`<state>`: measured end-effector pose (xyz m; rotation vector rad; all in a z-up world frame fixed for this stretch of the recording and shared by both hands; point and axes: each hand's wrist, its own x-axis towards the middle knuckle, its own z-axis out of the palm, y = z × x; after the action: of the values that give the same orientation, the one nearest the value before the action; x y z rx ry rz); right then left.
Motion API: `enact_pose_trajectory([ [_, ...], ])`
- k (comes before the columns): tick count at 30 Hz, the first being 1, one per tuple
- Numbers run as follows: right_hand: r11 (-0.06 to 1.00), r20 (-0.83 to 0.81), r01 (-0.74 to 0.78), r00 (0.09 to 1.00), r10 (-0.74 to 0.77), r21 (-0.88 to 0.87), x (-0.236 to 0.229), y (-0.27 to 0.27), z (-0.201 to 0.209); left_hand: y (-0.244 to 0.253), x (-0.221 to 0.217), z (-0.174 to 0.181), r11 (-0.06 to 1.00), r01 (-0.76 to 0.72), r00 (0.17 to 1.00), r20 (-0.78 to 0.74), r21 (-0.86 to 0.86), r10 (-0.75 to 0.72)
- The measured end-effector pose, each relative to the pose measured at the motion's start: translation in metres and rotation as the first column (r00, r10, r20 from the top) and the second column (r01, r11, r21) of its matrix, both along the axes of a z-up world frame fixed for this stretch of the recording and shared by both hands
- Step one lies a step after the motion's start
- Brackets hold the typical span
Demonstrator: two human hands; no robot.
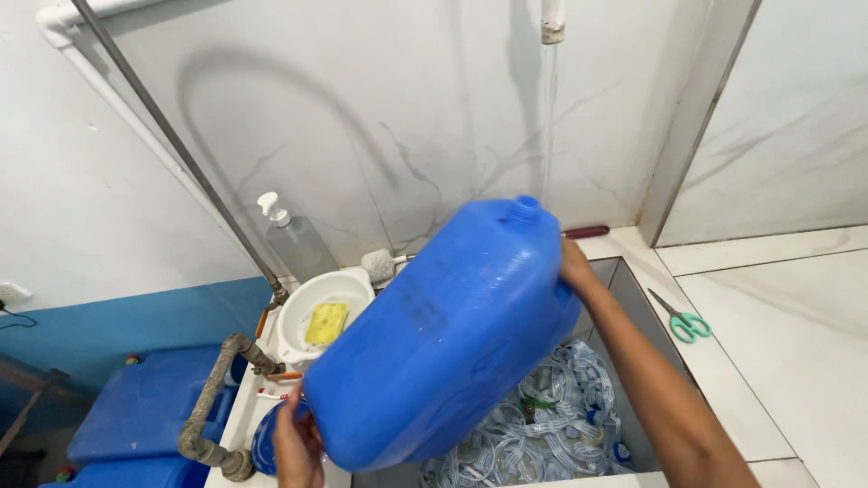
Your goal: The person removes a sticker from a blue plastic water jug using scissors, then scrubs the exterior with a sponge and rinses it under running water. The person also rinses the jug's lid and places it back on the jug.
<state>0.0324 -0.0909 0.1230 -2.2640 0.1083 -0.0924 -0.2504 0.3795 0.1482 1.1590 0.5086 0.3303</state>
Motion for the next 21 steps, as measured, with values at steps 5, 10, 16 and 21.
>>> enact_pose_trajectory([
  [5,0.750,-0.174,0.126,0.985,-0.015,0.649,-0.046,-0.004,-0.106,-0.043,0.038,0.096,0.914,0.062,0.960,0.227,0.401,-0.164],
  [10,0.407,-0.177,0.185,0.982,-0.059,0.895,-0.099,0.026,-0.118,-0.152,0.051,0.179,0.582,0.095,0.825,0.263,0.807,-0.500],
  [16,0.224,-0.231,0.240,0.971,-0.063,0.945,-0.160,0.075,-0.120,-0.278,0.070,0.223,0.267,0.117,0.716,0.105,0.957,-0.691],
  [21,0.168,-0.193,0.198,0.980,-0.048,0.966,-0.174,0.083,-0.111,-0.328,0.065,0.218,0.131,-0.160,0.744,0.207,0.978,-0.635],
])
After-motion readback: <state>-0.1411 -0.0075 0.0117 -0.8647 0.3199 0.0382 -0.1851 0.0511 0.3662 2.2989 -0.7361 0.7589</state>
